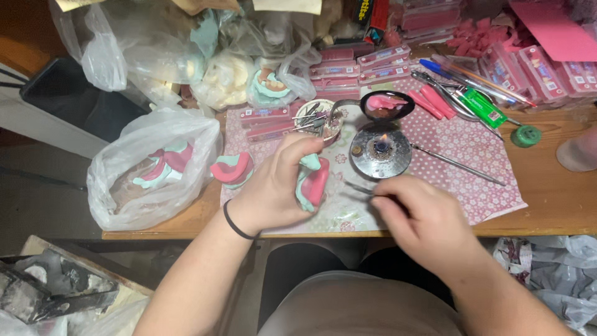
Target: The person uses a metal tool to scrape and smooth the surface of a pink and teal denture held in the left hand. The person repeatedly dips the tool into a small metal dish and continues scraping the denture surface throughout the clip.
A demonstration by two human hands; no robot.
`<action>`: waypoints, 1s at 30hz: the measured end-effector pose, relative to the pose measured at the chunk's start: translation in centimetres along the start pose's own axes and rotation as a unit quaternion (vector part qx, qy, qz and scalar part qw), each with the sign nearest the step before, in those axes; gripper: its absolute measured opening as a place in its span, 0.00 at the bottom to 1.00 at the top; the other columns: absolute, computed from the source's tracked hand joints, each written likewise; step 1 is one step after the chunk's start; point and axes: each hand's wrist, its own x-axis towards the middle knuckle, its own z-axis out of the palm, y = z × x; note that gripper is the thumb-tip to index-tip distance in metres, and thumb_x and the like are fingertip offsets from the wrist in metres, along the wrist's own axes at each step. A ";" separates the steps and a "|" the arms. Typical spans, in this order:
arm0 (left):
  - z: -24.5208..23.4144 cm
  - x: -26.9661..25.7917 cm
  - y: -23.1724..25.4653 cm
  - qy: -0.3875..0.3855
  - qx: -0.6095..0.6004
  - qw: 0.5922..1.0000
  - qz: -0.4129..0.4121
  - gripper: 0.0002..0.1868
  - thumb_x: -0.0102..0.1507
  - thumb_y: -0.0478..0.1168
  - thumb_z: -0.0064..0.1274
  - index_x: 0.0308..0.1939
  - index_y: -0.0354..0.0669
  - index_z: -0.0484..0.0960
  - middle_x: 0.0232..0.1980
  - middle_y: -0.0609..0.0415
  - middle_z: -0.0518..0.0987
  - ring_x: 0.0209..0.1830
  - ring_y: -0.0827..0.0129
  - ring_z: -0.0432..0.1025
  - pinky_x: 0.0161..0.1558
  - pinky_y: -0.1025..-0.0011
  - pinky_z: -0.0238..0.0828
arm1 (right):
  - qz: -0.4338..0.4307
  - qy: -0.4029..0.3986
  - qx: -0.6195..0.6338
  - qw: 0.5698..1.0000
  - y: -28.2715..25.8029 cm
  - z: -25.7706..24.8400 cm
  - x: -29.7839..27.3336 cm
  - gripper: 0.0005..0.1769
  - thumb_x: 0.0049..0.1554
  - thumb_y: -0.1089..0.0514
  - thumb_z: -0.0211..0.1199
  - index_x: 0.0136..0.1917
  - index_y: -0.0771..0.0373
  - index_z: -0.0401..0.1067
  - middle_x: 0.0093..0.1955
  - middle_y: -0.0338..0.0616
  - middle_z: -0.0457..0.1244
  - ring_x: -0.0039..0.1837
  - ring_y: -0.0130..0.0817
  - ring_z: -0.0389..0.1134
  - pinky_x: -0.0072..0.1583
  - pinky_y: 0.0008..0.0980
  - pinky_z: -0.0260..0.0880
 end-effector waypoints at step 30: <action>0.8 -1.0 -0.6 -0.089 0.073 0.993 -0.038 0.49 0.48 0.24 0.57 0.73 0.41 0.56 0.68 0.38 0.68 0.64 0.41 0.73 0.54 0.52 0.75 | -0.062 -0.004 -0.009 0.998 -0.8 4.8 0.9 0.04 0.60 0.60 0.65 0.49 0.61 0.75 0.47 0.44 0.72 0.48 0.43 0.73 0.52 0.39 0.71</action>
